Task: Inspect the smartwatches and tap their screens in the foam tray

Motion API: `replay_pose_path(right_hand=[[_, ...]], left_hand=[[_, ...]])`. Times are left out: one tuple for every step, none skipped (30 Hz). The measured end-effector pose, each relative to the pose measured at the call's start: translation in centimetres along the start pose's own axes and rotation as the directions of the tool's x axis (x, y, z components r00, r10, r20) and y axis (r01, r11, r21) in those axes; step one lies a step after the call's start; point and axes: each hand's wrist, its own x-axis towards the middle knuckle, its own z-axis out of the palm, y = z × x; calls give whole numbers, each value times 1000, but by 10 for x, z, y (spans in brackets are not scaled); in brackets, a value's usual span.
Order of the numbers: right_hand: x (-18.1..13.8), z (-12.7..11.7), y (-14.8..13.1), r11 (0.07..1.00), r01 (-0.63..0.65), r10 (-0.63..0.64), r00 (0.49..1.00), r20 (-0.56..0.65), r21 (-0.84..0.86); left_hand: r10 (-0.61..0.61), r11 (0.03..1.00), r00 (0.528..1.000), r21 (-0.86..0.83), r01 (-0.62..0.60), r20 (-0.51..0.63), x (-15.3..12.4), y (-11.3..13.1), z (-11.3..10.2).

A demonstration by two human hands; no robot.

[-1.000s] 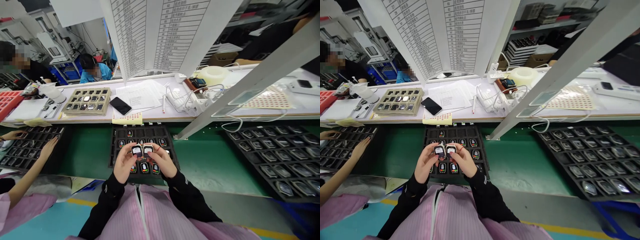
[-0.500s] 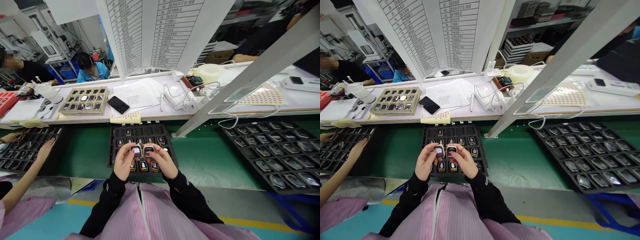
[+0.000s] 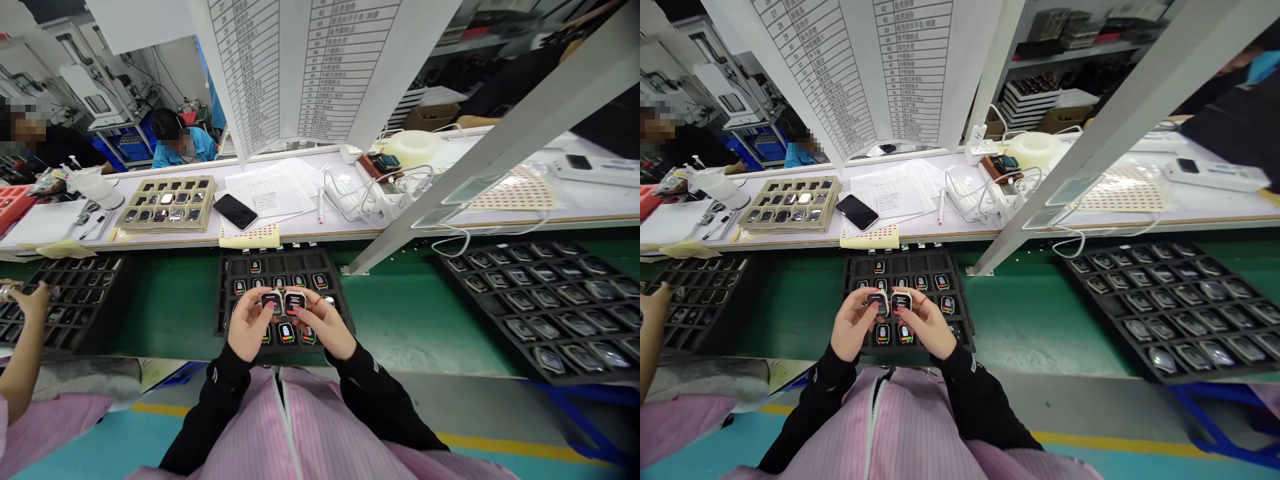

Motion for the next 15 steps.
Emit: replay_pose_path(right_hand=[[-1,-1,-1,1000,-1,1,1000,15,7],[-2,-1,-1,1000,-5,5,1000,31,17],[-3,-2,-2,999,-11,10,999,46,30],[-4,-3,-4,999,-20,17,998,64,44],[-5,-4,-7,998,-26,22,997,80,54],[-6,-4,-11,998,-25,20,995,96,61],[-7,-4,-16,998,-16,9,993,114,59],[-9,-2,-24,999,3,-9,991,133,46],[-11,0,-34,999,33,-36,987,154,23],[-15,4,-45,997,83,-80,982,173,-8],[-19,8,-58,989,142,-129,972,197,-50],[-25,14,-72,970,223,-196,955,224,-100],[-33,20,-86,931,333,-290,923,252,-149],[-41,26,-99,884,426,-355,880,314,-193],[-50,33,-110,844,493,-396,838,375,-211]], left_hand=[[1,1000,1000,6,-1,-4,-1,1,0],[2,1000,1000,11,-2,-6,-1,3,0],[5,1000,1000,14,-5,-7,-2,5,-1],[9,1000,1000,13,-9,-6,-3,7,-2],[13,1000,1000,9,-13,-5,-4,9,-3],[15,1000,1000,2,-15,-4,-5,11,-5],[15,1000,1000,-9,-15,-3,-6,14,-8],[12,1000,1000,-24,-12,-2,-7,16,-11],[10,999,1000,-43,-10,-1,-8,19,-14],[8,998,1000,-61,-8,4,-8,22,-18],[13,997,1000,-77,-12,8,-9,26,-22],[24,996,1000,-91,-22,12,-10,30,-26],[40,994,999,-102,-38,15,-12,35,-30],[59,992,998,-111,-56,20,-13,40,-34],[83,989,996,-121,-80,26,-15,47,-37]])
